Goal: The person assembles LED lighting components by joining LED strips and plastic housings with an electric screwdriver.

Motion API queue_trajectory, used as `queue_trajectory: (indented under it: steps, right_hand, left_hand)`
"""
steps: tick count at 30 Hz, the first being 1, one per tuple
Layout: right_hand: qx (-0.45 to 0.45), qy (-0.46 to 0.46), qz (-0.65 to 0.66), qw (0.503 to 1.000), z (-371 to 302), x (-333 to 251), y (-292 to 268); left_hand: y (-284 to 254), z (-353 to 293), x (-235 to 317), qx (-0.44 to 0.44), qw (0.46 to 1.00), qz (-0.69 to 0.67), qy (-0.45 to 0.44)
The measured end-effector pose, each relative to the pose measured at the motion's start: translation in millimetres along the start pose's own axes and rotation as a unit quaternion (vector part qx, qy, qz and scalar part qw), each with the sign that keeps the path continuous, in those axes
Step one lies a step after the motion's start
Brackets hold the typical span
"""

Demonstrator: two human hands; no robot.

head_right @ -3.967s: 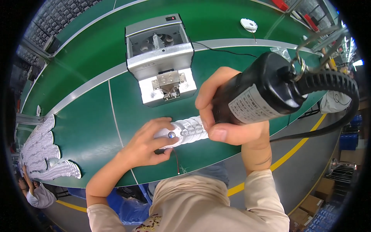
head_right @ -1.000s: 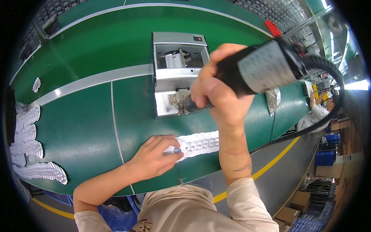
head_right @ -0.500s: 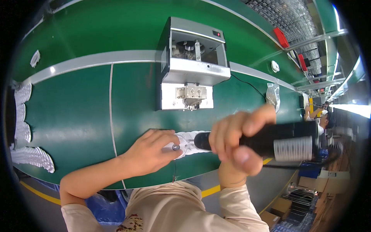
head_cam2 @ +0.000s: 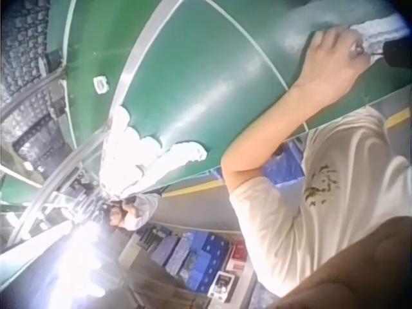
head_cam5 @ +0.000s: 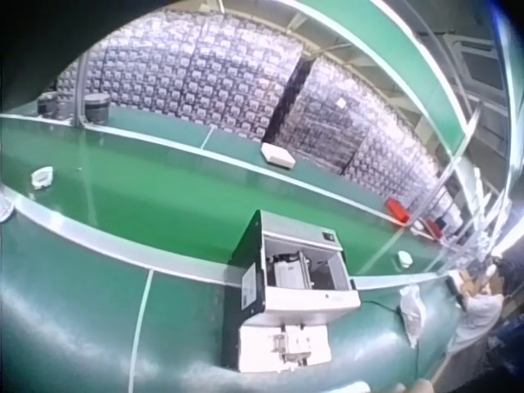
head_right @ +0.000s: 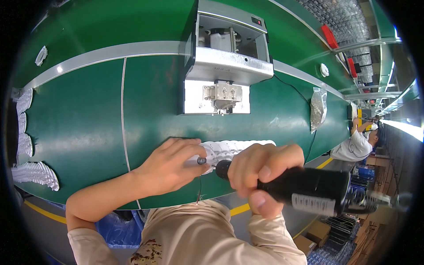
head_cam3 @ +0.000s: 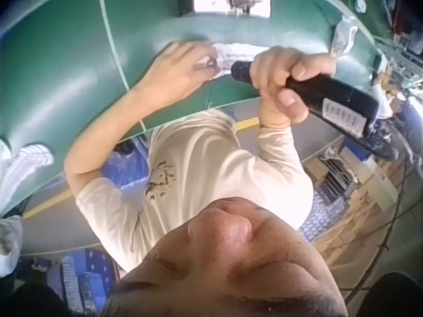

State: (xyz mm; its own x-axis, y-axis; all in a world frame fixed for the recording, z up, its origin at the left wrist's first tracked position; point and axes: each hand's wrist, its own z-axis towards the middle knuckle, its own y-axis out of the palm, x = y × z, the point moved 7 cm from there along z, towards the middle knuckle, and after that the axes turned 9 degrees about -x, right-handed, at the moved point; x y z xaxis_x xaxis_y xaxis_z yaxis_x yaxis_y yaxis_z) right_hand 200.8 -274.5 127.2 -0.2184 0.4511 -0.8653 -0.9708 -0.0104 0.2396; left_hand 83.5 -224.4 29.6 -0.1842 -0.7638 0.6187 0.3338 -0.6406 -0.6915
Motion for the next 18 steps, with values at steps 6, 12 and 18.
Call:
queue_trajectory:
  steps: [6,12,18]
  right_hand:
    - [-0.135,-0.05,-0.08,0.986,-1,-7,23]
    - [-0.088,-0.044,-0.071,0.993,-3,-11,20]
    - [-0.115,-0.033,-0.054,0.991,7,-5,11]
  left_hand:
    - [-3,1,2,-0.026,0.999,-0.018,-0.007]
    - [-6,6,8,-0.029,0.998,-0.053,-0.024]
    - [-4,6,1,-0.029,0.998,-0.054,-0.032]
